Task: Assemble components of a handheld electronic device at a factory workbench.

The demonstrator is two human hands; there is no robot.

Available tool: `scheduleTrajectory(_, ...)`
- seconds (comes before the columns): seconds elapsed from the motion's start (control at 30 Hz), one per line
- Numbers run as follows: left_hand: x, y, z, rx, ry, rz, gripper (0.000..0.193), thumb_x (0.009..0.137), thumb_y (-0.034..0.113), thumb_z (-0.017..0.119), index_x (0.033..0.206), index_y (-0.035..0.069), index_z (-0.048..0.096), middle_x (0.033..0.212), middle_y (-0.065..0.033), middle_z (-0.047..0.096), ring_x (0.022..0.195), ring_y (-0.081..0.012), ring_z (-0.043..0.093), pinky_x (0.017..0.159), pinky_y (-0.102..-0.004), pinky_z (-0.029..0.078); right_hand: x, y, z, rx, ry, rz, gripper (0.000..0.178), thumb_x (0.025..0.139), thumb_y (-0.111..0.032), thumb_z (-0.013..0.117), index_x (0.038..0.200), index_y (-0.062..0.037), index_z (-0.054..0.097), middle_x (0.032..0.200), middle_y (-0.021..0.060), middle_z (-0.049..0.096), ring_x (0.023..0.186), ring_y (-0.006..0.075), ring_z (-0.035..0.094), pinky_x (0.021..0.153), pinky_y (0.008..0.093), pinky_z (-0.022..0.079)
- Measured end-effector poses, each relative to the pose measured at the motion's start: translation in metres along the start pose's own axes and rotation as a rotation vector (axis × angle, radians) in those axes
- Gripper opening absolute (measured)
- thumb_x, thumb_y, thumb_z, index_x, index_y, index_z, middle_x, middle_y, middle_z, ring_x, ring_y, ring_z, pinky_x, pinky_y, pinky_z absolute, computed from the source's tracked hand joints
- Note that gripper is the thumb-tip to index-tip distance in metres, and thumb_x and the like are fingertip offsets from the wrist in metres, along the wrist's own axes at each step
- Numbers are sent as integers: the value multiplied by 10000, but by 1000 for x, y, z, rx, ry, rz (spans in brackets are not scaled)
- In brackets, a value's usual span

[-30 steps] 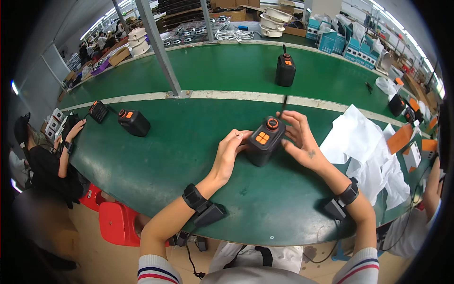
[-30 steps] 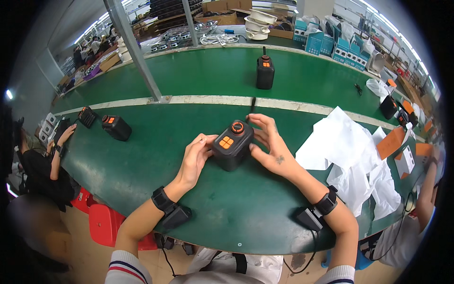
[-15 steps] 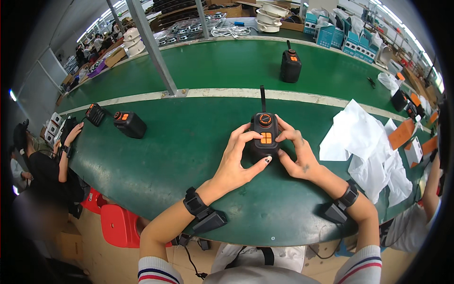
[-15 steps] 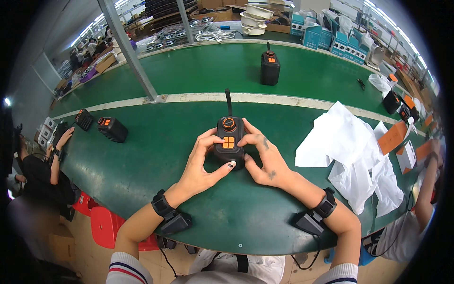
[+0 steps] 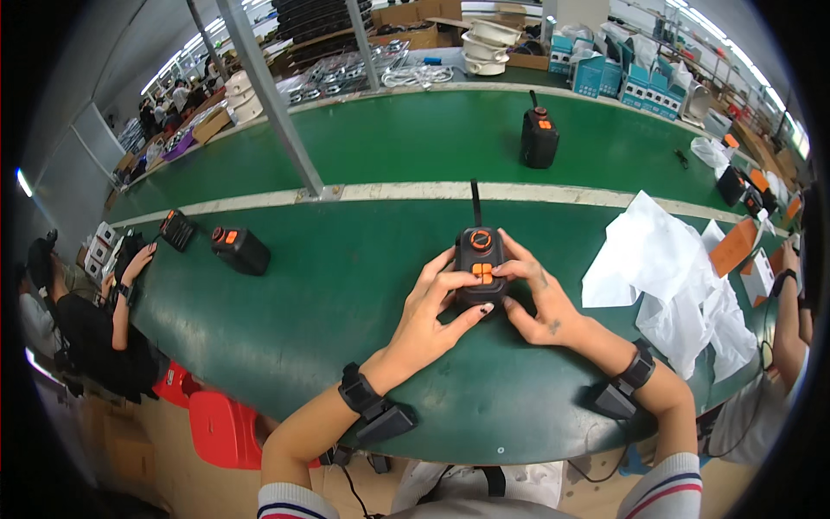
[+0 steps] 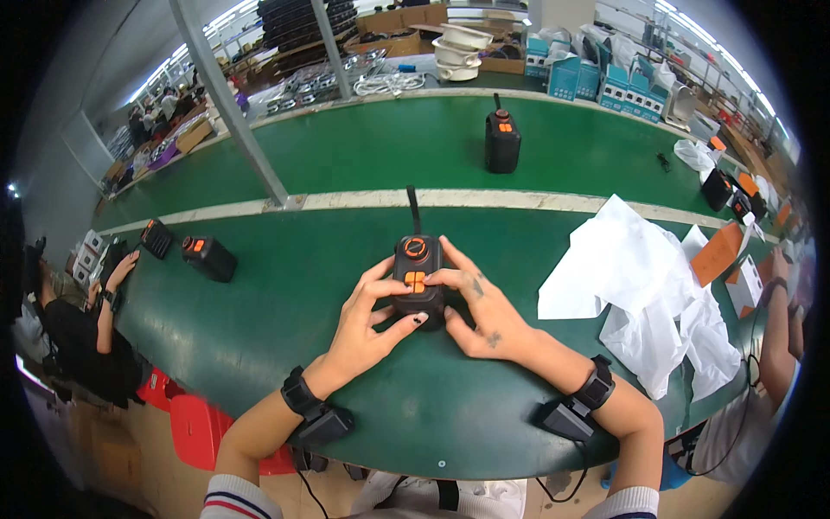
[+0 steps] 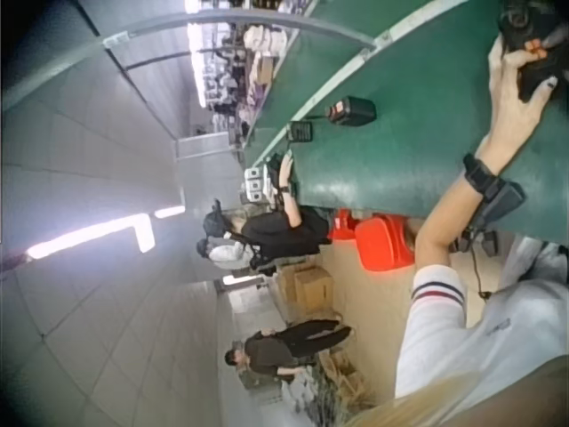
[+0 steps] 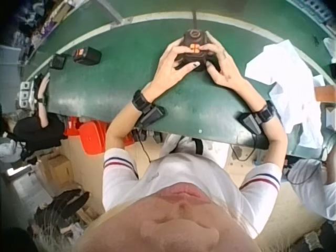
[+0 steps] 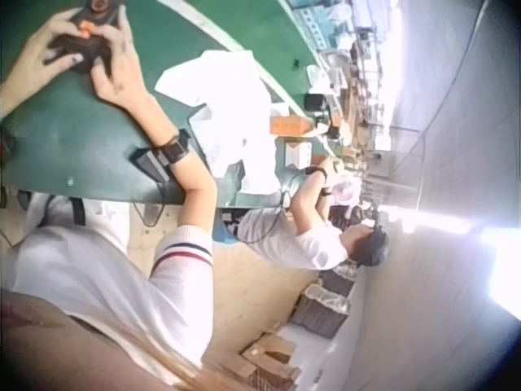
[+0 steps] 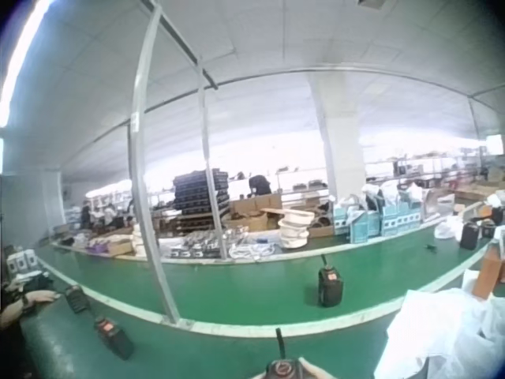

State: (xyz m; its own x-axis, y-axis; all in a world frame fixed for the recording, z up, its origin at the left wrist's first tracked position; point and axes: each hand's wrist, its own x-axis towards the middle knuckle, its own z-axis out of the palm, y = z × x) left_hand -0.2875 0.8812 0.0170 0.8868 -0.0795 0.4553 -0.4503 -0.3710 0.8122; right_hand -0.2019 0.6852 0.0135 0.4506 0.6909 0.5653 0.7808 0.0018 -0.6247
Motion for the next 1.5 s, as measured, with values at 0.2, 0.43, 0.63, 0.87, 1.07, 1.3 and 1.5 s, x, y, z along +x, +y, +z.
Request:
scheduleTrajectory(0.2, -5, -1, 2, 10, 29, -1, 410, 784, 13, 718, 1113, 58, 479, 1401, -204, 329, 1208, -321, 498, 876, -410, 562, -4, -1, 4, 129, -17, 47, 728, 770, -91, 666, 1381, -111, 271, 1494, 276, 166, 1336, 425, 324, 976, 436, 419)
scheduleTrajectory(0.43, -6, 0, 0, -4, -5, -17, 386, 809, -14, 679, 1128, 53, 473, 1415, -209, 311, 1217, -327, 489, 897, -426, 551, -2, -3, 8, 220, 4, 174, 943, 761, -231, 762, 1437, -66, 125, 1437, 225, 275, 1315, 367, 359, 1003, 458, 411)
scheduleTrajectory(0.63, -7, 7, 1, -33, -21, 17, 352, 825, 67, 692, 1137, 50, 530, 1406, -247, 323, 1141, -353, 556, 857, -388, 569, -1, -3, 5, 243, -34, 209, 1048, 734, -279, 791, 1450, -41, 64, 1389, 234, 330, 1297, 359, 380, 1020, 460, 388)
scheduleTrajectory(0.87, -6, 4, 3, -28, -17, 28, 337, 832, 72, 685, 1131, 56, 528, 1401, -253, 329, 1129, -352, 565, 855, -386, 571, -5, 2, 6, 238, -94, 257, 1138, 707, -282, 825, 1462, -28, 12, 1405, 235, 300, 1317, 338, 347, 1042, 439, 348)
scheduleTrajectory(1.07, -6, 8, 3, 40, -32, 56, 361, 833, 53, 678, 1137, 55, 484, 1397, -255, 336, 1150, -348, 547, 843, -407, 577, -6, 2, 6, 232, -89, 227, 1141, 714, -298, 822, 1459, -27, 1, 1403, 235, 297, 1307, 333, 359, 1029, 432, 363)
scheduleTrajectory(1.3, -8, 8, 4, 27, -44, 38, 365, 838, 44, 667, 1144, 49, 469, 1399, -254, 333, 1159, -350, 540, 843, -402, 579, -6, 1, 6, 197, -79, 231, 1119, 729, -347, 796, 1460, -17, 17, 1388, 251, 292, 1283, 367, 377, 1020, 441, 388)
scheduleTrajectory(1.5, -6, 10, 2, 11, -52, 37, 354, 844, 36, 656, 1141, 41, 463, 1399, -255, 329, 1165, -346, 536, 863, -399, 571, -5, 1, 6, 200, -86, 248, 1115, 729, -345, 794, 1459, -15, 18, 1397, 252, 279, 1296, 369, 361, 1021, 442, 387)
